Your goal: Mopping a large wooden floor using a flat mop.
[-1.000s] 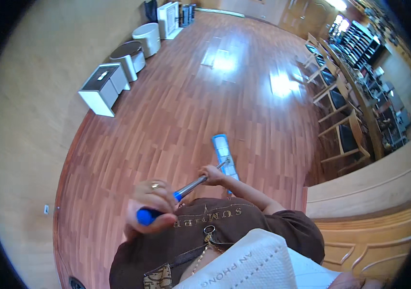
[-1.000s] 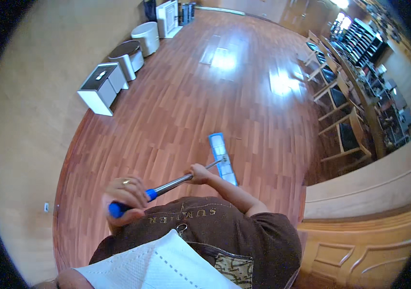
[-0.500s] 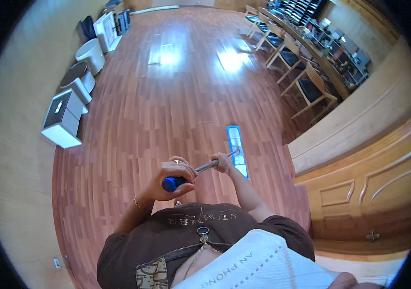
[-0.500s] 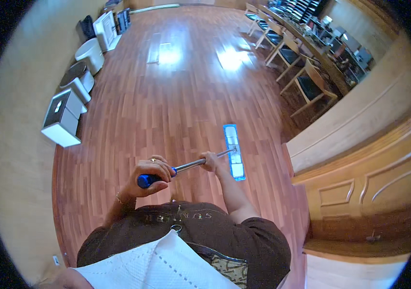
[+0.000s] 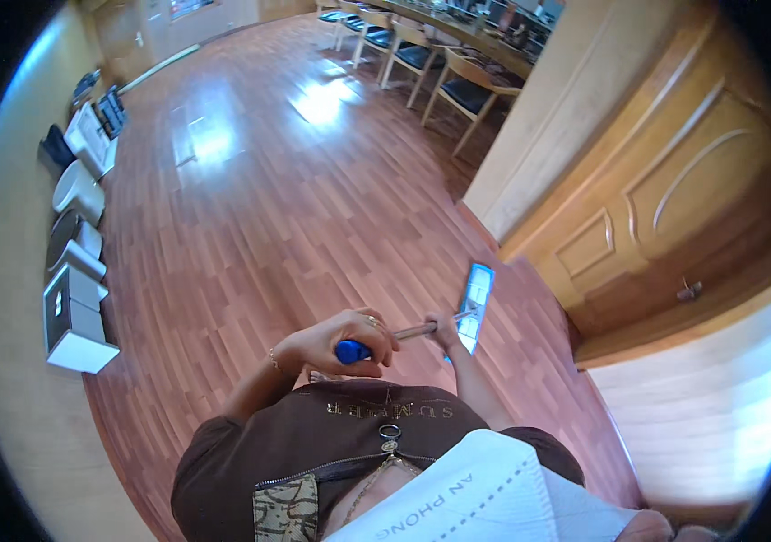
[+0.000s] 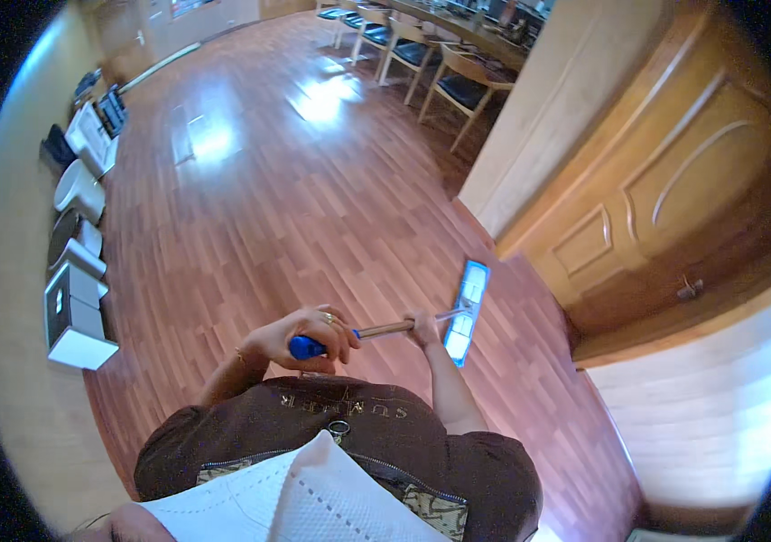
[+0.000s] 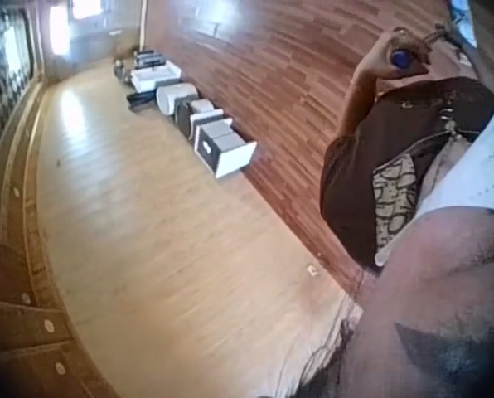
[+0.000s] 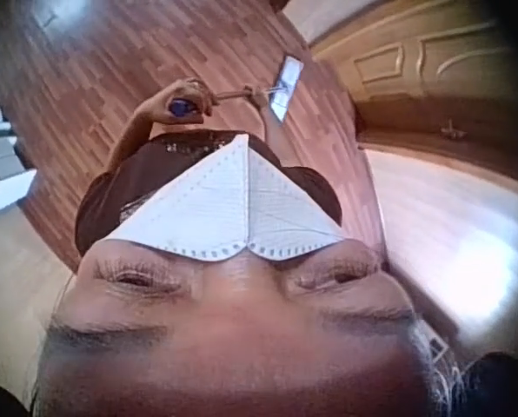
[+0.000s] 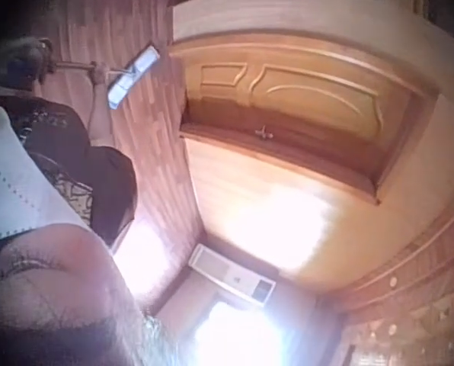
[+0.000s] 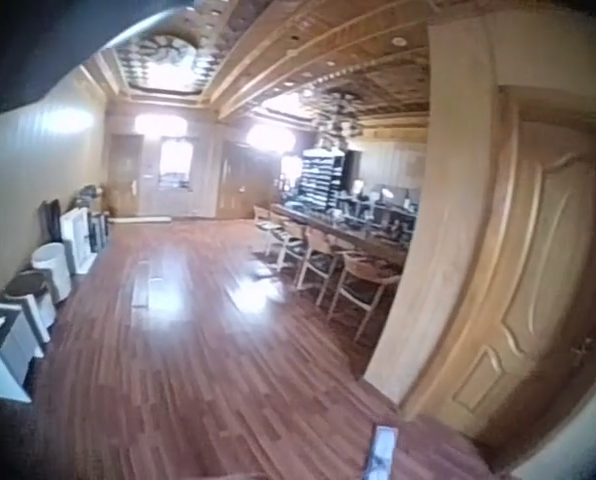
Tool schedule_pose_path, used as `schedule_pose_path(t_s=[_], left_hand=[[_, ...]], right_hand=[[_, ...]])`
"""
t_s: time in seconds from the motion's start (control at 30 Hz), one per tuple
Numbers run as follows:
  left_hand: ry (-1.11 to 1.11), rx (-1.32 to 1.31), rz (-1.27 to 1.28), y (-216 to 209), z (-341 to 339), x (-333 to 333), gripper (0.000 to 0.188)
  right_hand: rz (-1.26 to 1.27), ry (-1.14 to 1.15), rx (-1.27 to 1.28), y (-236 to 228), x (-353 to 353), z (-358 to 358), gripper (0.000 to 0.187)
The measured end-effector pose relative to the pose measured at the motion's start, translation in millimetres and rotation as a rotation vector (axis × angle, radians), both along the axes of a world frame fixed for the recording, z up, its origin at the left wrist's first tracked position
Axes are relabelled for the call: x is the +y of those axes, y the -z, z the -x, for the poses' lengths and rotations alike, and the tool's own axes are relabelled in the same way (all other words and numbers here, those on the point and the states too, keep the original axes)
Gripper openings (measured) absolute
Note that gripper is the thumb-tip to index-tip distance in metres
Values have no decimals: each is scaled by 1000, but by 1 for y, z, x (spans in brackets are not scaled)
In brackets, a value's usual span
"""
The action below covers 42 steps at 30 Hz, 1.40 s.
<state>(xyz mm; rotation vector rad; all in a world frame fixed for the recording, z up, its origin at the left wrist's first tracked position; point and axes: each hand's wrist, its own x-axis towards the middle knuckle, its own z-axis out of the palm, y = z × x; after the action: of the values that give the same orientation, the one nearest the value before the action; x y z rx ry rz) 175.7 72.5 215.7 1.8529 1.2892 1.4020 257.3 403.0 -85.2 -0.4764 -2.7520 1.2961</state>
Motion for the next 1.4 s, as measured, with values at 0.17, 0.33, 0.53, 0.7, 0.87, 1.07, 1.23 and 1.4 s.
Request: schedule_pose_path(t_s=[0.17, 0.33, 0.53, 0.7, 0.87, 1.07, 1.23, 1.4], left_hand=[[235, -166, 75, 35, -35, 54, 15], [329, -287, 16, 78, -82, 104, 16], [607, -300, 115, 90, -114, 134, 16], [665, -304, 276, 88, -111, 134, 13], [710, -216, 329, 37, -92, 125, 10], [666, -78, 180, -17, -55, 100, 9], [685, 39, -38, -75, -35, 73, 8], [700, 38, -132, -111, -27, 48, 16]], right_hand=[[356, 304, 103, -14, 19, -121, 21], [1113, 904, 242, -5, 25, -219, 29], [76, 841, 36, 139, 28, -375, 24], [-348, 776, -102, 51, -39, -371, 22], [-298, 839, -57, 39, -68, -358, 27], [-227, 742, 82, -4, -85, -287, 30], [-63, 635, 295, -37, -110, -222, 21], [-92, 537, 519, -83, -130, -150, 16]])
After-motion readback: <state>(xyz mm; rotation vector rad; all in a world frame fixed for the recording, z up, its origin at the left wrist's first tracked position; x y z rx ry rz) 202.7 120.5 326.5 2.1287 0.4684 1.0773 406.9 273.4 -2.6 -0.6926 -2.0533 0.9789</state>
